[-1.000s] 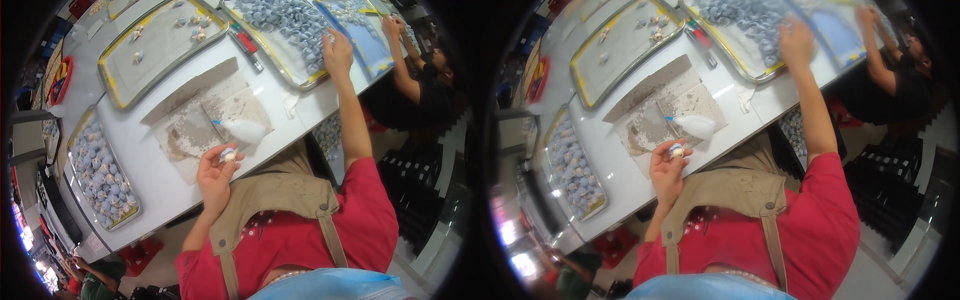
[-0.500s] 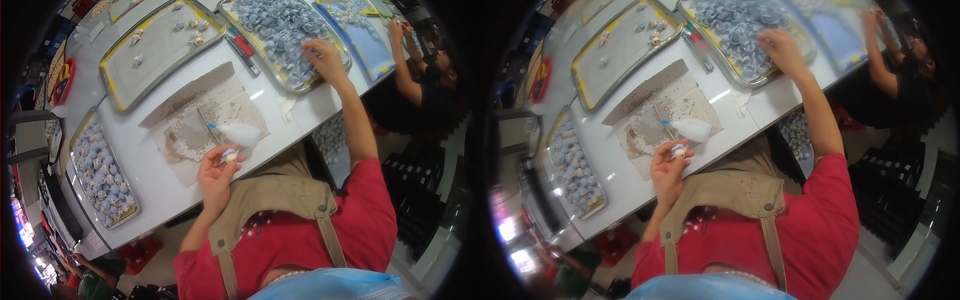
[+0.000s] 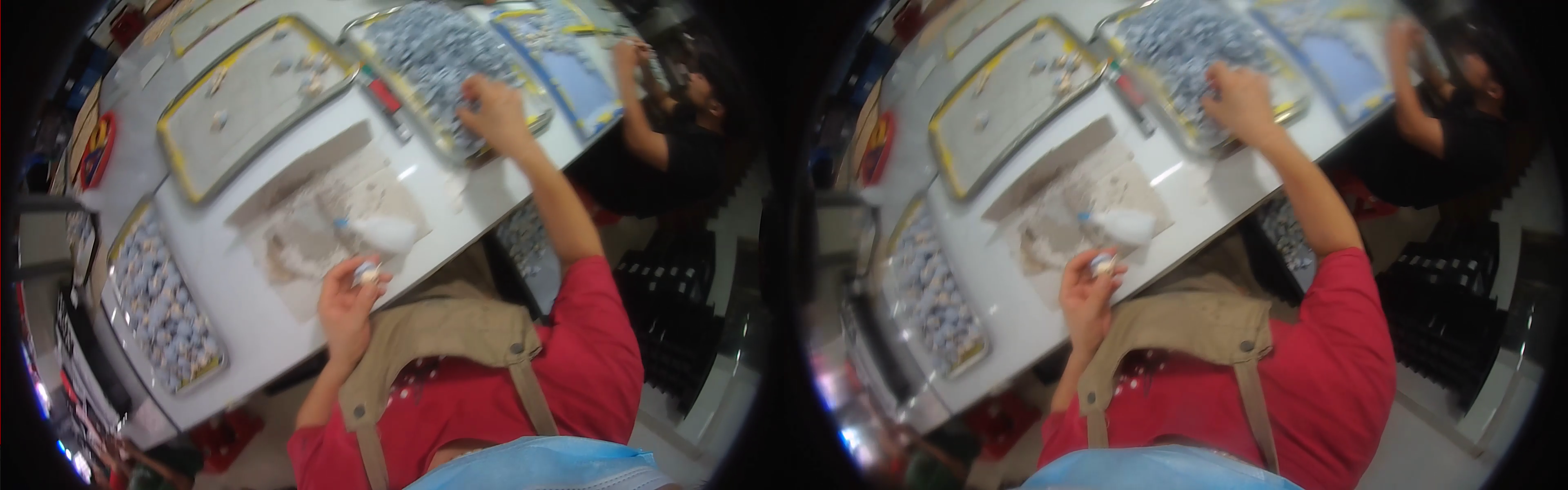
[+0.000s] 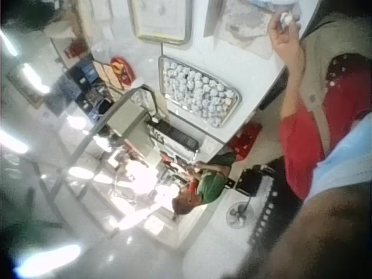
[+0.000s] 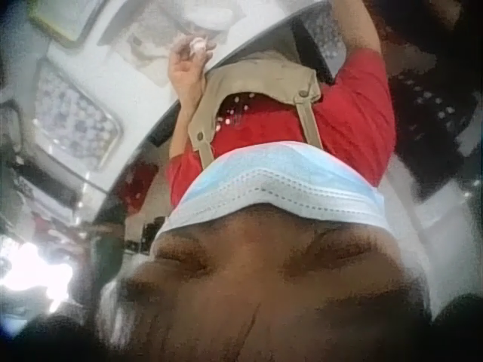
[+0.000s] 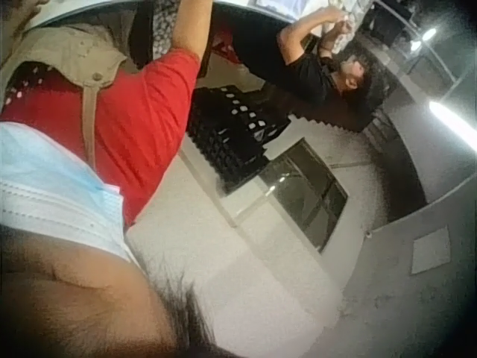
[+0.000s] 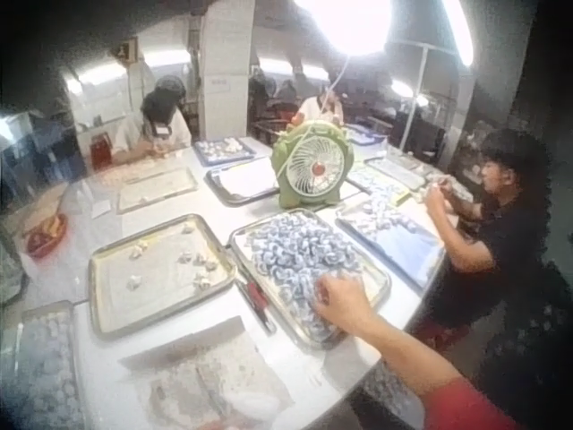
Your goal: The person applies glue from a bottle to small toy parts and assembles them by hand at a workbench.
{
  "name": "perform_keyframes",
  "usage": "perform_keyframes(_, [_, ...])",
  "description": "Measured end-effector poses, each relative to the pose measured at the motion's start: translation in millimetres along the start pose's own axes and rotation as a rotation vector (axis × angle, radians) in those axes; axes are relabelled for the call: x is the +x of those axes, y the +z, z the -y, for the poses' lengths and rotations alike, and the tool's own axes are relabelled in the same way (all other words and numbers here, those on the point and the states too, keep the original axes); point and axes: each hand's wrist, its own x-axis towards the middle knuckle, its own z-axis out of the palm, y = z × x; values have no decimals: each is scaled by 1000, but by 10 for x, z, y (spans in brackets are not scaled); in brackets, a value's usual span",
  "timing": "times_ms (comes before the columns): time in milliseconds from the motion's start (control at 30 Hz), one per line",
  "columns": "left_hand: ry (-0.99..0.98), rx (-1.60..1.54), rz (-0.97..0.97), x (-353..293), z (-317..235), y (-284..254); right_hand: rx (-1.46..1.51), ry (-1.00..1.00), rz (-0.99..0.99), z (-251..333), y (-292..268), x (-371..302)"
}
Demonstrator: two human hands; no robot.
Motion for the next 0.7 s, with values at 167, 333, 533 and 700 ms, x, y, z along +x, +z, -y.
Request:
perform_keyframes(167, [49,19,-28,-47,-9,-59,365,21,-62,96,66,-23])
perform_keyframes(333, [-12,-28,-60,-2,-20,-11,534,-63,-96,133,-23,-274])
perform_keyframes(533, [-19,-7,-65,25,-20,10,815,41,207,521,-151,-525])
perform_keyframes(700, [-11,-4,-36,-9,-13,22,766,-328,197,675,-259,-674])
